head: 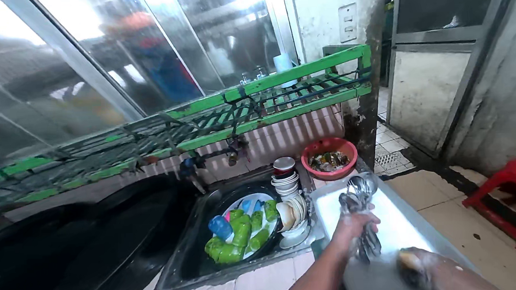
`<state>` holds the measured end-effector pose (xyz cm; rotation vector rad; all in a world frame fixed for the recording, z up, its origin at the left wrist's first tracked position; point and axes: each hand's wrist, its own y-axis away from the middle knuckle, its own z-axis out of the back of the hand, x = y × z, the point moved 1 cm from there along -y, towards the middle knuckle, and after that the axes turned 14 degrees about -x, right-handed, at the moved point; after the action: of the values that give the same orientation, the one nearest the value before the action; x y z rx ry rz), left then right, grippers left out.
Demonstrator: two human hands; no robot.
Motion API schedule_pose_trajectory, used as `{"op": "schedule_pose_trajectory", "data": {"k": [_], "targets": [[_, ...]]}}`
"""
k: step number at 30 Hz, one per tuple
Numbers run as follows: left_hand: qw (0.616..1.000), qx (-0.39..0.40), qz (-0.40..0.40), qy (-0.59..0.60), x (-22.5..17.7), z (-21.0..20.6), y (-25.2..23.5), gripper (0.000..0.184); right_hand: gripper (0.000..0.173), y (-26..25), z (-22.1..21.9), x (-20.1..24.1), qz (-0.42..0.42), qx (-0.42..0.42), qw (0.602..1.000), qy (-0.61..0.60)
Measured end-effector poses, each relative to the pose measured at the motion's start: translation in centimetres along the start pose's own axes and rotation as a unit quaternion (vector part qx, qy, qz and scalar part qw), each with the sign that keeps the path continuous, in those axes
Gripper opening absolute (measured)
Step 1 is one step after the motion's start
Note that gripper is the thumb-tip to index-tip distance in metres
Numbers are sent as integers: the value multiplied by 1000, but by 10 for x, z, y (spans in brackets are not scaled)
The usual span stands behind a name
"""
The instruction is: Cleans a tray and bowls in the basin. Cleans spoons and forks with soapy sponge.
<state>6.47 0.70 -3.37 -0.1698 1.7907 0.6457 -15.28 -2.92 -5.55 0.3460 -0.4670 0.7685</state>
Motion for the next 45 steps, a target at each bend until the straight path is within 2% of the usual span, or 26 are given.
{"op": "schedule_pose_trajectory", "data": {"k": [3, 5, 6, 7, 9, 11, 13, 14, 18, 20, 21, 23, 25, 26, 29, 31, 34, 35, 37, 39, 42, 45], "targets": [[997, 1, 40, 62, -8, 10, -6, 30, 50, -5, 6, 8, -54, -50, 995, -61], [993, 14, 81, 80, -9, 15, -4, 17, 49, -6, 17, 14, -89, -102, 976, -173], [991, 36, 101, 84, -8, 17, -2, 18, 53, -4, 22, 15, -121, -136, 946, -270], [987, 68, 117, 91, -7, 19, 1, 19, 59, -3, 24, 13, -150, -173, 897, -377], [974, 135, 148, 108, -6, 20, 6, 23, 66, -7, 22, 12, -180, -220, 785, -551], [961, 185, 169, 120, -6, 21, 11, 27, 64, -16, 22, 20, -165, -225, 679, -679], [953, 216, 168, 134, -5, 21, 13, 30, 71, -24, 21, 28, -137, -213, 607, -753], [949, 234, 161, 138, -3, 23, 12, 32, 73, -27, 22, 32, -128, -211, 597, -763], [937, 305, 132, 111, -1, 31, 17, 35, 62, -32, 27, 33, -75, -169, 596, -781], [934, 305, 144, 115, 2, 31, 20, 38, 63, -37, 31, 36, -53, -173, 600, -779], [939, 287, 150, 116, 3, 29, 21, 40, 68, -40, 34, 40, -54, -197, 623, -755], [955, 225, 157, 113, 4, 25, 21, 37, 71, -47, 41, 47, -76, -262, 691, -669], [973, 133, 147, 118, 5, 19, 23, 30, 70, -51, 44, 52, -118, -315, 756, -562], [980, 91, 133, 117, 6, 17, 24, 28, 70, -53, 43, 52, -133, -325, 771, -531], [991, 12, 70, 116, 9, 12, 21, 20, 70, -53, 31, 51, -168, -319, 774, -520], [993, -25, 37, 105, 5, 9, 21, 13, 70, -46, 26, 50, -176, -283, 745, -578], [996, -70, 34, 44, -2, 4, 24, 11, 62, -36, 31, 48, -172, -234, 695, -657], [996, -82, 40, 12, -3, 2, 26, 12, 60, -36, 35, 50, -168, -219, 704, -654], [994, -90, 47, -47, -2, -5, 35, 8, 60, -42, 42, 50, -178, -214, 773, -569], [992, -98, 45, -67, -2, -12, 43, 6, 57, -55, 46, 44, -214, -251, 835, -442], [990, -114, 49, -71, 0, -13, 43, 7, 60, -66, 34, 42, -259, -278, 842, -384], [992, -117, 19, -49, 5, -4, 42, 5, 53, -55, 26, 56, -253, -195, 860, -398]]}}
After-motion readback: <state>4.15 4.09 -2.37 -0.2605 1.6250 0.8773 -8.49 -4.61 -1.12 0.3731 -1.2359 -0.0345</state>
